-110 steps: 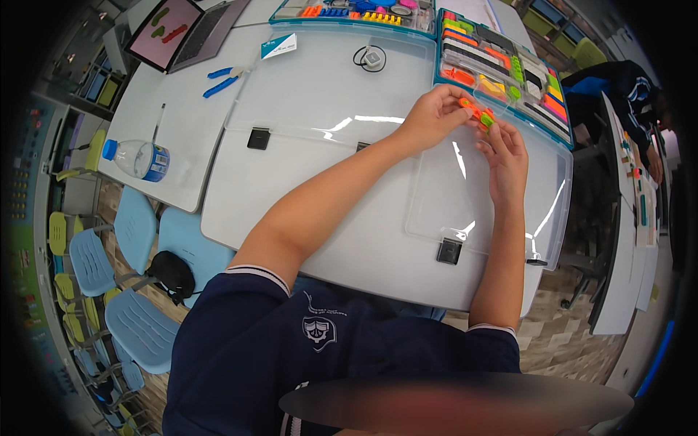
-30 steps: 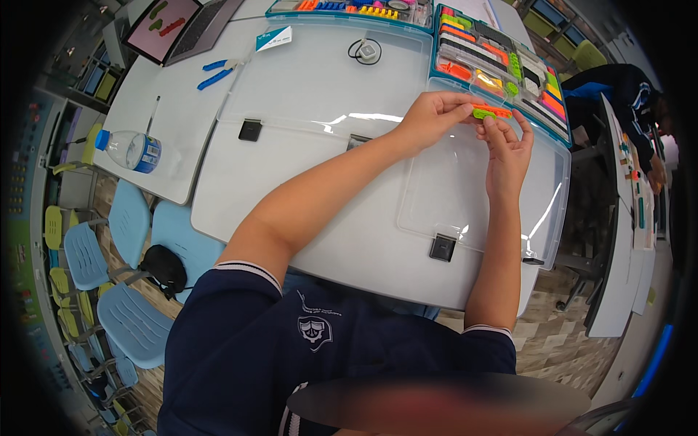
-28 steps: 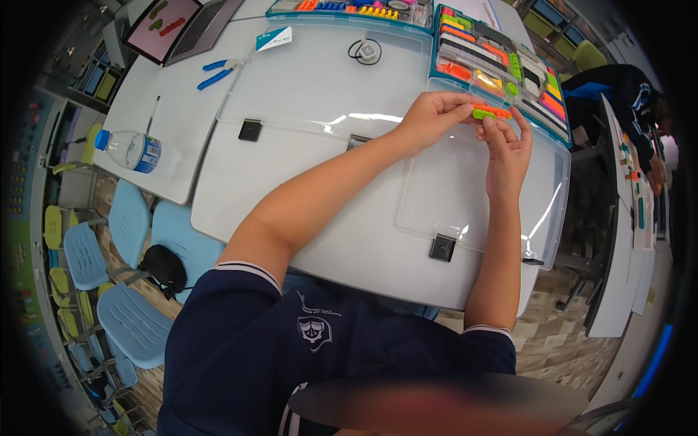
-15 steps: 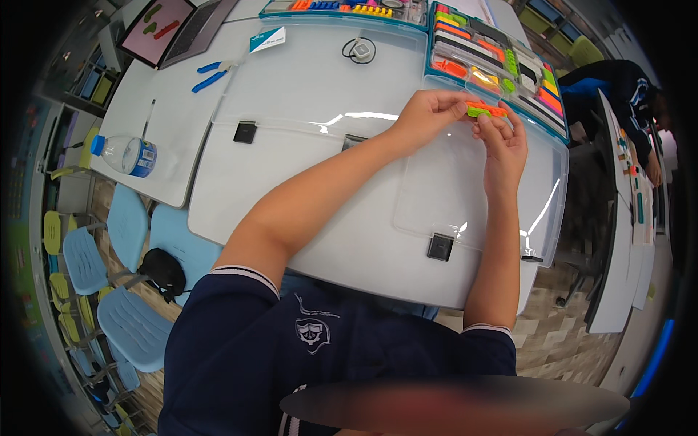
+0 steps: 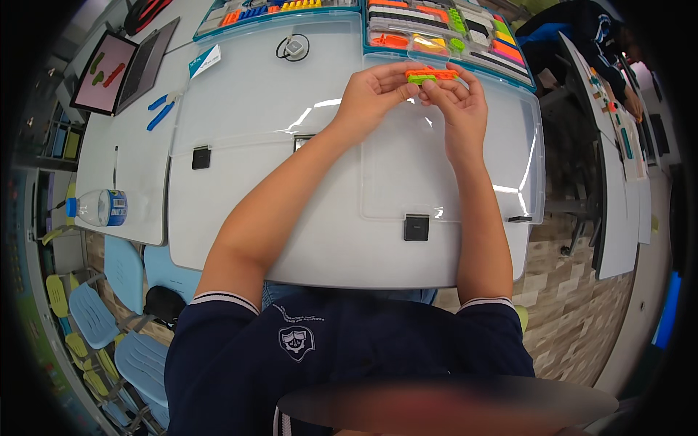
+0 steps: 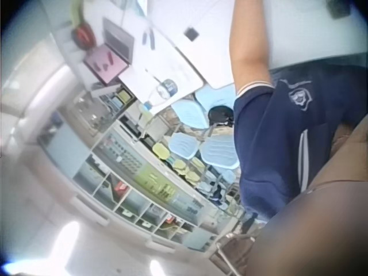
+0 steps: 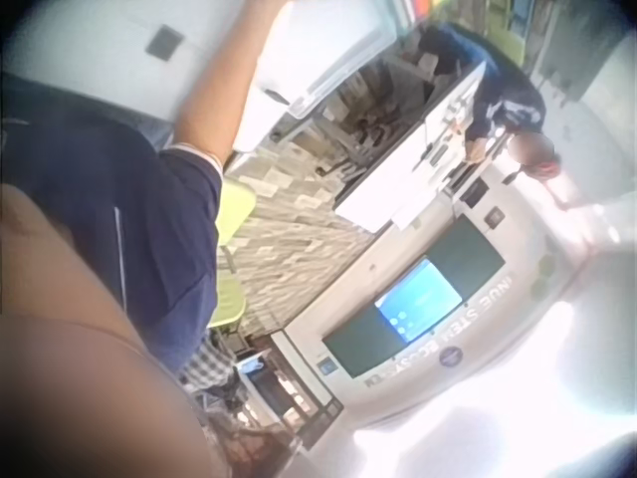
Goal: The person assembles small colorful plastic pieces by snapping them together on a white table. They repeatedly pick up pieces from a clear organizer, connect them, and occasionally reference a laptop screen showing a diagram.
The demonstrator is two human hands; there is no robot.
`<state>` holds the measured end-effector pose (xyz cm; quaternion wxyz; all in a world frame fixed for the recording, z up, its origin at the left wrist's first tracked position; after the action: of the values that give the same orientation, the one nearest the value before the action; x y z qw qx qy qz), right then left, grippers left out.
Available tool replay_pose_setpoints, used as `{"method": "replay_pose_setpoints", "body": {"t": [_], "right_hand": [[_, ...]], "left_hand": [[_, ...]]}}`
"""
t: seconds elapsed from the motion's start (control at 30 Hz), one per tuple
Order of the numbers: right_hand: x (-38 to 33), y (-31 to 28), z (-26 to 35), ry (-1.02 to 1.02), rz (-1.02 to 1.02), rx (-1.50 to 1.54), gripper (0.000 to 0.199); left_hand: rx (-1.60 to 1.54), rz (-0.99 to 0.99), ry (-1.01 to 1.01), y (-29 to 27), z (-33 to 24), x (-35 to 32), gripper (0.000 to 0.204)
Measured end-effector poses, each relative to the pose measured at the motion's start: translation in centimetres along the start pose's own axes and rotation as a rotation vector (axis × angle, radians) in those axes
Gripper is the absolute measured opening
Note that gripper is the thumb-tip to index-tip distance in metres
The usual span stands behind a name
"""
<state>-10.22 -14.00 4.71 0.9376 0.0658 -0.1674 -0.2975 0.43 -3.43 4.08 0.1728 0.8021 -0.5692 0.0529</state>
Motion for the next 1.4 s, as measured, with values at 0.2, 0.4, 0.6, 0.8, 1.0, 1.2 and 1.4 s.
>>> {"method": "replay_pose_setpoints", "body": {"t": [0.2,0.4,0.6,0.8,1.0,1.2,1.4], "right_hand": [[-0.13,0.1,0.09,-0.042,0.008,-0.052,0.05],[-0.1,0.22,0.08,-0.056,0.015,-0.028,0.044],[-0.04,0.46,0.21,-0.086,0.051,-0.054,0.041],[-0.12,0.55,0.28,-0.11,0.047,-0.061,0.038],[-0.02,0.66,0.11,-0.118,0.08,-0.106,0.028],[-0.17,0.74,0.19,-0.102,0.09,-0.118,0.028],[-0.08,0.7,0.05,-0.098,0.077,-0.091,0.028]], "left_hand": [[0.002,0.001,0.028,0.01,0.05,-0.03,0.034],[0.001,-0.008,0.053,-0.09,0.07,-0.01,0.033],[0.023,-0.007,0.081,-0.12,0.1,0.04,0.034],[0.03,-0.02,0.062,-0.1,0.16,-0.01,0.034],[0.041,-0.03,0.061,-0.07,0.16,-0.08,0.035],[0.066,-0.035,0.085,0.05,0.03,-0.14,0.035],[0.053,-0.037,0.083,0.09,0.11,-0.11,0.035]]}}
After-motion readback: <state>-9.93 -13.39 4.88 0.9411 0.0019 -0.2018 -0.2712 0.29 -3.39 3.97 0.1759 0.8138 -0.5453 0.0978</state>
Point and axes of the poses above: each hand's wrist, its own x-axis towards the middle knuckle, its own y-axis out of the palm, z = x × y, the point moved 5 cm from there along x, towards the middle knuckle, and after that the axes turned 9 degrees about z, right-handed, at the moved point
